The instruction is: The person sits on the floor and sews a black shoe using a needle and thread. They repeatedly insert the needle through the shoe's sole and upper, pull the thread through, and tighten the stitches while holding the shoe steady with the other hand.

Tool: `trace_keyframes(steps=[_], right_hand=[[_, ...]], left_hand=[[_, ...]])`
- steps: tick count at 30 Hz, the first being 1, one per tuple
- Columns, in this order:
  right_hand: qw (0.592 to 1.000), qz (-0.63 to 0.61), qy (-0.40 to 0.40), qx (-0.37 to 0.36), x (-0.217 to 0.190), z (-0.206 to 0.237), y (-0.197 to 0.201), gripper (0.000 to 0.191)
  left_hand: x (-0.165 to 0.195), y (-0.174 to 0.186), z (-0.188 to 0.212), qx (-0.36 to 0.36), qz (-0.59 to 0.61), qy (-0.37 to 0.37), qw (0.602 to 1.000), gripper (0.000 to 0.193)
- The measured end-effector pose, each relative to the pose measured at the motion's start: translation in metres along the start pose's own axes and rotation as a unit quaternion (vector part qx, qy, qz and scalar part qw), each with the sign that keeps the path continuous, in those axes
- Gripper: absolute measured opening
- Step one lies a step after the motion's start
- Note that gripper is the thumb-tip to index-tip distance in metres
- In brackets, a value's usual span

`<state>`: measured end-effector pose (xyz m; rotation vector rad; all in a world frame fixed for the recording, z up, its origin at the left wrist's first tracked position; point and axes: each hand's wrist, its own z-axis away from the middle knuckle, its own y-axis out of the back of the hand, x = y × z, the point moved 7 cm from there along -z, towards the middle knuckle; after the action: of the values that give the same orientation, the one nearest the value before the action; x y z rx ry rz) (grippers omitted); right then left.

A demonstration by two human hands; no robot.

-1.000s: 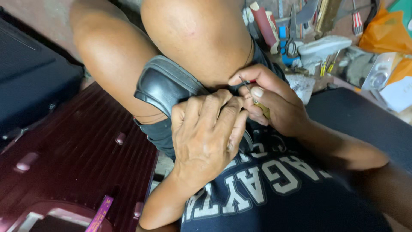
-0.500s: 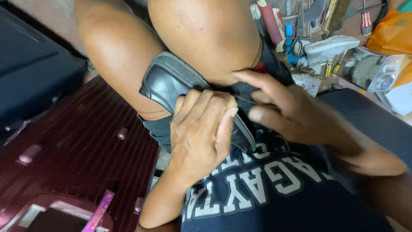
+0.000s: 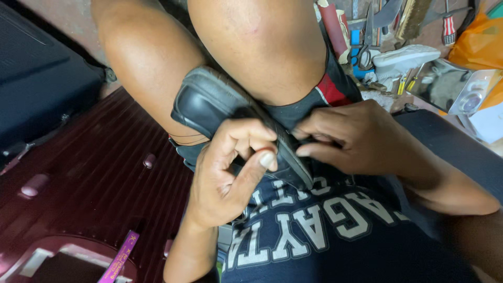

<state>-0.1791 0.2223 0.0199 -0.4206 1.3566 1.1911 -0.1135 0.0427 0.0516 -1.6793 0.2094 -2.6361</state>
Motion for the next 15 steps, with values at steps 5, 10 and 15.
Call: trace_keyframes(steps=[5, 10, 15], right_hand=[[0.998, -0.049, -0.033, -0.028, 0.013, -0.002, -0.002, 0.018], [0.993, -0.097, -0.050, -0.038, 0.001, -0.009, 0.007, 0.013], [0.979, -0.184, -0.072, 0.055, -0.015, 0.003, 0.033, 0.010]], left_hand=[[-0.013, 0.007, -0.004, -0.022, 0.204, 0.024, 0.978, 0.024], [0.000, 0.001, -0.013, -0.059, 0.180, 0.022, 0.982, 0.031], [0.024, -0.014, -0.021, -0.063, -0.100, 0.023, 0.993, 0.055]])
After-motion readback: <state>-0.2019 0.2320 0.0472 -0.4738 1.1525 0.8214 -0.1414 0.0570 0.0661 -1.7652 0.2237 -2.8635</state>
